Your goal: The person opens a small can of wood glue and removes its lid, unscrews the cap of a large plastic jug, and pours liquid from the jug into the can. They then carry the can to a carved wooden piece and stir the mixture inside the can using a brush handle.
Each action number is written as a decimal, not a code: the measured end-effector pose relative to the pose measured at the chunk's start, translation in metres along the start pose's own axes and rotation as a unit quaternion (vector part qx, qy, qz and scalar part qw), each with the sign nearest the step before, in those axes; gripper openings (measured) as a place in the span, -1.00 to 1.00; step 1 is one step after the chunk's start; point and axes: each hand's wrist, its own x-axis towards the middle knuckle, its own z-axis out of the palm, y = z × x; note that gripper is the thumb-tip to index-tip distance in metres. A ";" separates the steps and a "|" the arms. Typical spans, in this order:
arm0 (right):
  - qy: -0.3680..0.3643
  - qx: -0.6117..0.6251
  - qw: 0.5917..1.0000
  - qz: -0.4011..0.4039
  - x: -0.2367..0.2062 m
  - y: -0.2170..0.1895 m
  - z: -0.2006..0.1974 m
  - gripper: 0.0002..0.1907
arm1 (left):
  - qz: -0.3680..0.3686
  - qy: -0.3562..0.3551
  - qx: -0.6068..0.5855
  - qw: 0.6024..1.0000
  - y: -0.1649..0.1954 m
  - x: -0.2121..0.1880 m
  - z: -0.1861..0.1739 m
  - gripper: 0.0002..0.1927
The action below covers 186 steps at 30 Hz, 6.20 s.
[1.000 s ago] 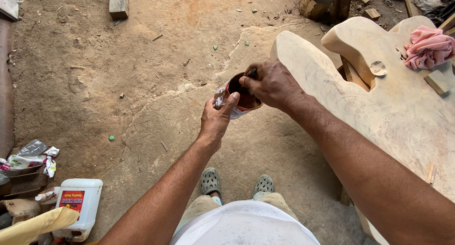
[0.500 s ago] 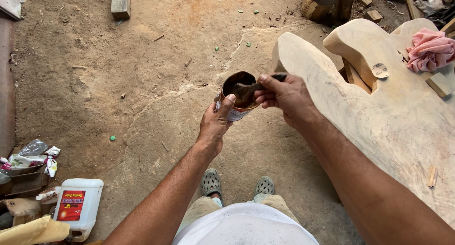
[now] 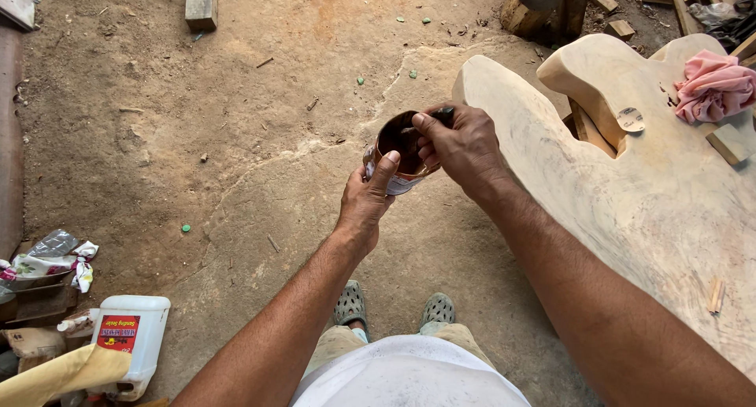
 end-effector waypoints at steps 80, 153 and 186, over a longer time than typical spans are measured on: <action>0.153 -0.101 0.981 -0.068 -0.006 0.007 0.016 -0.81 | 0.047 0.075 -0.019 0.996 0.000 0.003 0.017 0.24; 0.079 0.248 0.953 0.158 -0.004 0.016 -0.008 -0.78 | 0.016 0.050 0.004 0.999 -0.010 0.014 -0.007 0.29; 0.124 -0.110 0.983 -0.075 -0.010 0.002 0.015 -0.78 | 0.025 0.063 -0.007 0.998 -0.007 0.006 -0.008 0.26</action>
